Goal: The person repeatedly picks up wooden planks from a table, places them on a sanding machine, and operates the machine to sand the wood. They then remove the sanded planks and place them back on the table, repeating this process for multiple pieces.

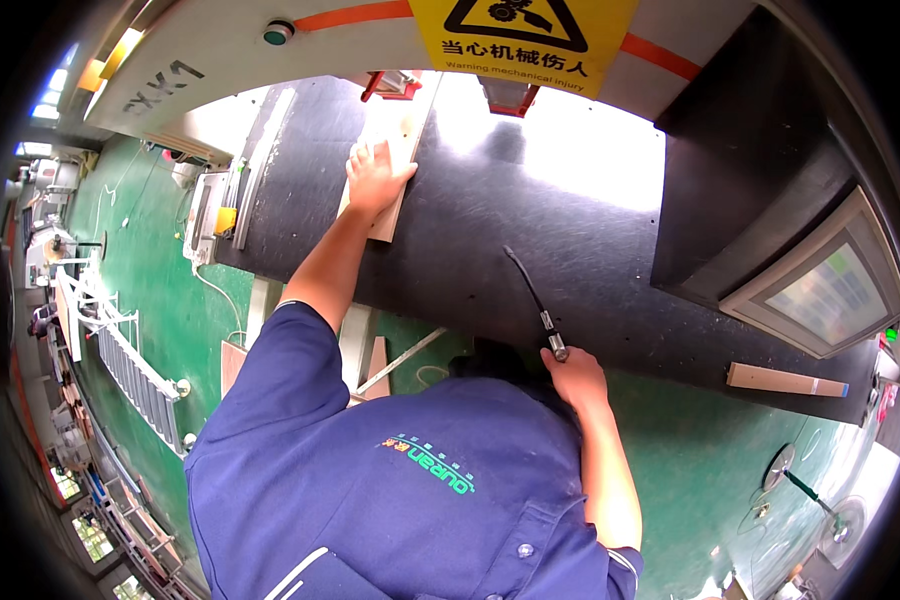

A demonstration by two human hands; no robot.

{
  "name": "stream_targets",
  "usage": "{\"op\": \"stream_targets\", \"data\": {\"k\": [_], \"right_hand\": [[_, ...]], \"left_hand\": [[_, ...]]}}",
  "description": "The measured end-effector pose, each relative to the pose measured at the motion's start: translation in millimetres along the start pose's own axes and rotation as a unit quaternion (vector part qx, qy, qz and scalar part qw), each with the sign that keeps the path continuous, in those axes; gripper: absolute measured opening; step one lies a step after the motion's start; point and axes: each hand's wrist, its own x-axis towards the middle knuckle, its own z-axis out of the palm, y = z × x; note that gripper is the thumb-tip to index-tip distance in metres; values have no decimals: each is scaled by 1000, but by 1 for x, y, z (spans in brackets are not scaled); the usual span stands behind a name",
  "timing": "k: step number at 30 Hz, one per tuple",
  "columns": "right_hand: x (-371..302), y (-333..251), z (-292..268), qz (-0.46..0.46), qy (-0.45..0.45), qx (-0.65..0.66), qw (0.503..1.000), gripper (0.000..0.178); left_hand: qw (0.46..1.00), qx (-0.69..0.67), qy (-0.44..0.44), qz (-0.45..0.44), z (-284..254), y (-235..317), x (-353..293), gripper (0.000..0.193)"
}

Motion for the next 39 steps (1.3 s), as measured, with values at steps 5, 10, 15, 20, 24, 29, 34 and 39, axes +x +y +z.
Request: {"op": "stream_targets", "data": {"k": [5,10,15,20,24,29,34,39], "right_hand": [[5,-2,0,-17,4,-14,1000,48],[8,3,1,-22,10,-5,1000,49],[14,13,8,-63,42,-1,997,42],[6,-2,5,-27,3,-10,1000,48],[5,3,4,-29,11,-4,1000,47],[-3,-2,-3,-12,17,3,1000,47],[0,7,-2,-11,25,10,1000,47],[1,7,-1,-8,28,20,999,47]], "left_hand": [[999,13,30,12,6,-1,-2,88],[1000,8,24,11,7,1,-1,88],[1000,-1,25,1,11,1,0,89],[999,1,38,8,11,4,0,90],[999,0,39,10,11,3,0,91],[1000,5,15,0,7,6,-3,91],[1000,8,-7,-12,8,6,1,92],[1000,7,-5,-9,9,6,3,93]]}}
